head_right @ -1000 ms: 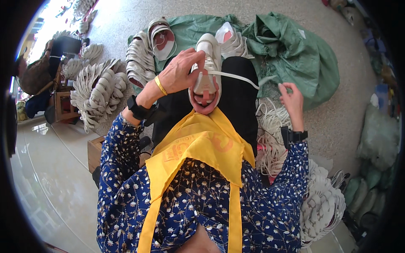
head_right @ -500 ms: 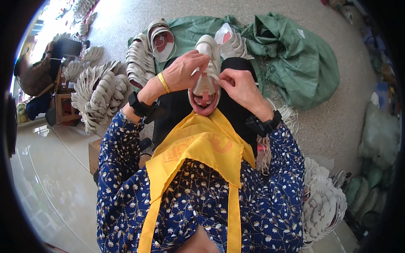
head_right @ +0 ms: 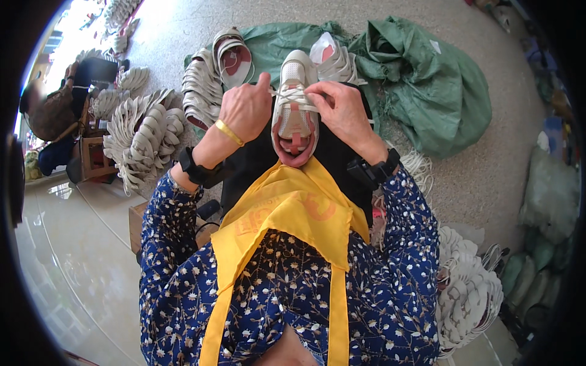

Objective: The person sits on the floor and laces a white sneaker with pink accents. They thread the white shoelace through the eyelets, pull it tight, and tie a knot. The person repeats this process for multiple shoes in a pile.

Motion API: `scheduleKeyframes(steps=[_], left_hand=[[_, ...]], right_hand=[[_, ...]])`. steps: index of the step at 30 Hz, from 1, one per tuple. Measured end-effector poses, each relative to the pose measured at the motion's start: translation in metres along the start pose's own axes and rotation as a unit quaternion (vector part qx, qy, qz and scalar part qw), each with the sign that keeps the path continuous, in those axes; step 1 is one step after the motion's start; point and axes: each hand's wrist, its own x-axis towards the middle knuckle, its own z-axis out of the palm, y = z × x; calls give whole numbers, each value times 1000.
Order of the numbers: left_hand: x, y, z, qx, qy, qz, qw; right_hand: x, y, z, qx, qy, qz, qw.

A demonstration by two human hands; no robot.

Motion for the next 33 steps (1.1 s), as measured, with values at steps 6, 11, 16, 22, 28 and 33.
scheduleKeyframes(steps=[6, 11, 16, 22, 28, 33], left_hand=[[-11, 1, -17, -179, 68, 3, 982], [-16, -5, -20, -384, -18, -10, 923], [-25, -12, -25, -603, -109, -27, 790], [-24, -18, -19, -671, -75, -28, 737], [-21, -26, -11, -659, -56, -32, 749], [-22, -24, 2, -665, -50, -37, 744]], right_hand=[[26, -9, 10, 125, -148, 83, 977], [34, -12, 11, 208, -237, 96, 944], [22, -19, 2, 215, -228, 78, 946], [0, -34, -34, 191, -170, 92, 962], [-26, -5, -85, 210, -33, 134, 968], [-43, 35, -111, 217, 40, 183, 958]])
